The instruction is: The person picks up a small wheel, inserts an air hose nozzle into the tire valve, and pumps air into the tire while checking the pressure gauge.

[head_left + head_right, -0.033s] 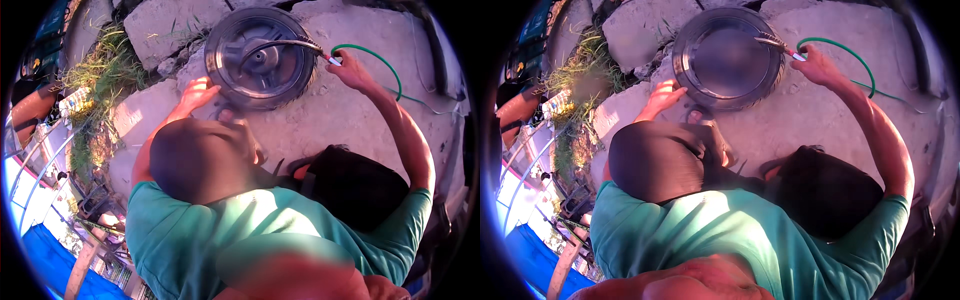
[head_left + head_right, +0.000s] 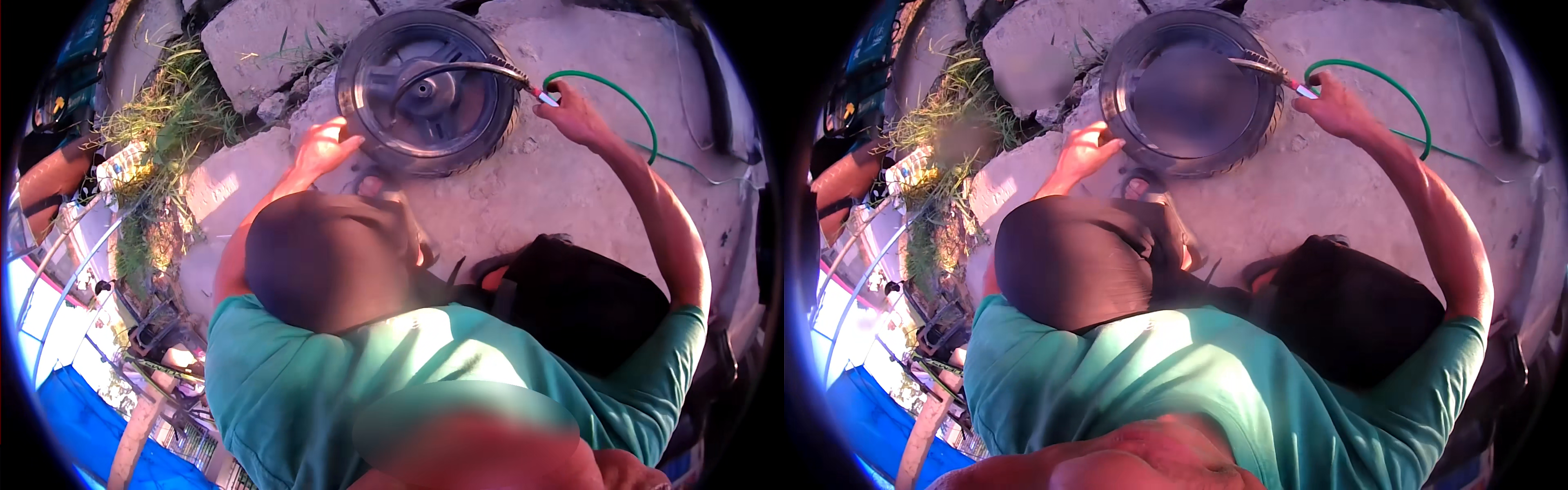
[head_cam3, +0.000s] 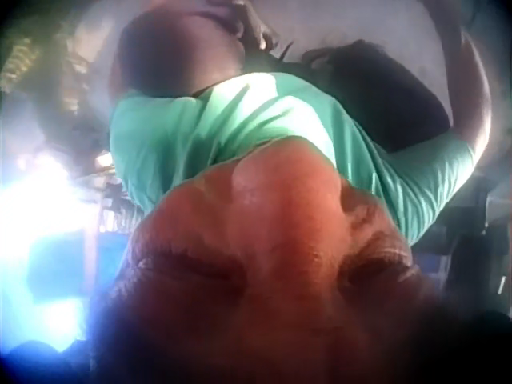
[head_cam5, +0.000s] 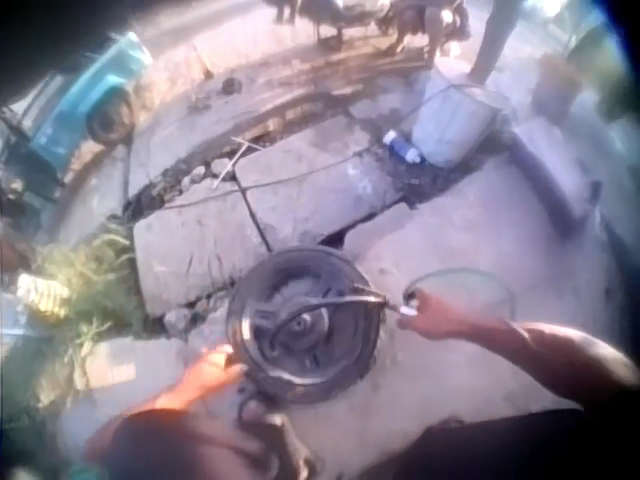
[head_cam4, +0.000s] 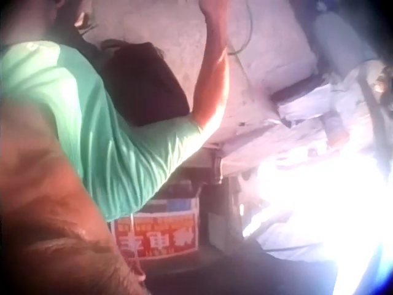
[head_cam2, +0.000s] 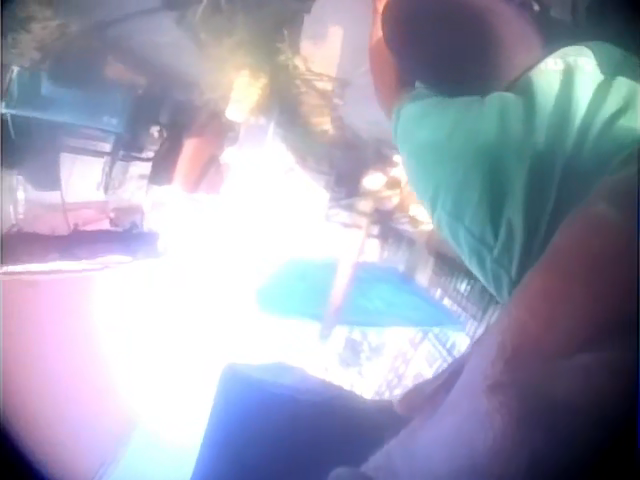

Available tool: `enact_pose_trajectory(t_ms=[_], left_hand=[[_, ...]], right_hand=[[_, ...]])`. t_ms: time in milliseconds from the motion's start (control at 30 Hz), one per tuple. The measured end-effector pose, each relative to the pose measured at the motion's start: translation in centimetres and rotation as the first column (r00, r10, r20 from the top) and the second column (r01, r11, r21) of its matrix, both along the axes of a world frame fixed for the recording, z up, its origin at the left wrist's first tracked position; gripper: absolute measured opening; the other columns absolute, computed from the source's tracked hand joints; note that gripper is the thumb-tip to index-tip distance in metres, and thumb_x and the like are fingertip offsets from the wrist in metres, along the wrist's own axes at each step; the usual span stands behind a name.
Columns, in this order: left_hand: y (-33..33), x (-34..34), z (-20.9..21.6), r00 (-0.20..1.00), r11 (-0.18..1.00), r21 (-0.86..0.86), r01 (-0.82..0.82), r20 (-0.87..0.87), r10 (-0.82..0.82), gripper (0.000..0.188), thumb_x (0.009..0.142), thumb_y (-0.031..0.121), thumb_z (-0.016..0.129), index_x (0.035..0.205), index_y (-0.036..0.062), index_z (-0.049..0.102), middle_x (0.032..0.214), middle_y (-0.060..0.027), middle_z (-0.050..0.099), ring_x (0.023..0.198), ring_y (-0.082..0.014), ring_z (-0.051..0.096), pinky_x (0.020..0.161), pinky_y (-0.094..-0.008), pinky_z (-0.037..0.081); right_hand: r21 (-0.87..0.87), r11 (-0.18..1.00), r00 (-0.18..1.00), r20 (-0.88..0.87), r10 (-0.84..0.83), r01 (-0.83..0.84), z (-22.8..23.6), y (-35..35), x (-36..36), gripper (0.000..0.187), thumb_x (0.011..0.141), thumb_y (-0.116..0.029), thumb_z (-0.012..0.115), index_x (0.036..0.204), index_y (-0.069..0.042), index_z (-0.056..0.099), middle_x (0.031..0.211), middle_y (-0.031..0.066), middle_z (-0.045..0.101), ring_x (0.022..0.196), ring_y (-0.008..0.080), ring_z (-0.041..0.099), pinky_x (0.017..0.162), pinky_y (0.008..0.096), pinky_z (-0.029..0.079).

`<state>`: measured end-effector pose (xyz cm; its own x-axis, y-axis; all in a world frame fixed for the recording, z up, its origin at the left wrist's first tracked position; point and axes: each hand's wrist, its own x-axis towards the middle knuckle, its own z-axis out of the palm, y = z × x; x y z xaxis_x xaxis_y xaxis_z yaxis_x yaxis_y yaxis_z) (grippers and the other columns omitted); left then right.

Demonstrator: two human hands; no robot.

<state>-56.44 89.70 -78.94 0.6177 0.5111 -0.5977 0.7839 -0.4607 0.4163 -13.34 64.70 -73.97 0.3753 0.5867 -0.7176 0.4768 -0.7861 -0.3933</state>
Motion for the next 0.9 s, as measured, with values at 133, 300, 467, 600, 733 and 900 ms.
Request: enact_pose_trajectory(t_ms=[133,300,467,600,733,900], left_hand=[[-1.2,6.0,4.0,0.987,0.985,-0.168,0.039,0.16,-0.012,0.044,0.09,0.026,0.082,0.126,0.0072,0.066,0.085,-0.0114,0.073,0.077,-0.0244,0.072,0.071,-0.0411,0.055],[-0.2,6.7,-1.1,0.864,0.947,-0.086,0.311,0.441,-0.244,0.034,0.093,0.017,0.078,0.123,0.0051,0.067,0.107,-0.0129,0.071,0.097,-0.0318,0.072,0.085,-0.0402,0.056],[-0.4,6.1,-3.8,0.68,0.872,0.224,0.435,0.553,-0.481,0.027,0.094,0.014,0.077,0.117,0.0025,0.068,0.108,-0.0127,0.069,0.099,-0.0337,0.07,0.086,-0.0408,0.056],[-1.0,7.3,-3.9,0.707,0.88,0.185,0.437,0.534,-0.463,0.027,0.094,0.014,0.078,0.116,0.0023,0.068,0.103,-0.0133,0.066,0.096,-0.0341,0.069,0.083,-0.0416,0.056],[-1.5,8.2,-3.2,0.675,0.873,0.235,0.428,0.56,-0.481,0.029,0.091,0.011,0.08,0.116,0.0019,0.068,0.106,-0.0122,0.067,0.095,-0.0316,0.069,0.082,-0.0398,0.056],[-0.6,8.1,-1.7,0.802,0.925,-0.067,0.374,0.524,-0.286,0.035,0.084,0.003,0.084,0.114,0.0033,0.067,0.107,-0.0087,0.067,0.099,-0.028,0.066,0.09,-0.0393,0.054]], right_hand=[[0.107,0.994,0.996,0.086,-0.025,0.015,-2.8,-1.8,0.1,0.082,0.088,-0.044,0.073,0.151,0.002,0.047,0.13,0.0316,0.067,0.116,0.0417,0.069,0.1,0.0484,0.052],[0.086,0.996,0.997,0.065,-0.033,0.027,-1.0,-2.1,-0.2,0.081,0.088,-0.041,0.073,0.151,0.002,0.047,0.13,0.0323,0.066,0.117,0.0435,0.069,0.1,0.0491,0.052],[0.128,0.992,1.0,0.029,0.008,-0.012,-1.6,-3.2,-0.4,0.078,0.086,-0.038,0.071,0.149,0.002,0.048,0.127,0.0303,0.068,0.114,0.0461,0.069,0.099,0.051,0.053],[0.121,0.993,1.0,0.024,0.003,-0.006,-2.0,-3.1,-0.1,0.077,0.086,-0.036,0.07,0.15,0.001,0.048,0.126,0.03,0.069,0.114,0.0446,0.07,0.098,0.0507,0.053],[0.126,0.992,1.0,0.013,-0.01,0.009,-1.6,-3.3,0.5,0.079,0.085,-0.036,0.071,0.151,0.0,0.047,0.124,0.029,0.07,0.114,0.0434,0.07,0.099,0.0497,0.053],[0.168,0.986,1.0,-0.007,0.008,-0.007,-2.3,-4.1,0.9,0.082,0.085,-0.037,0.073,0.152,0.0,0.046,0.123,0.0273,0.072,0.115,0.0424,0.07,0.101,0.0483,0.053]])
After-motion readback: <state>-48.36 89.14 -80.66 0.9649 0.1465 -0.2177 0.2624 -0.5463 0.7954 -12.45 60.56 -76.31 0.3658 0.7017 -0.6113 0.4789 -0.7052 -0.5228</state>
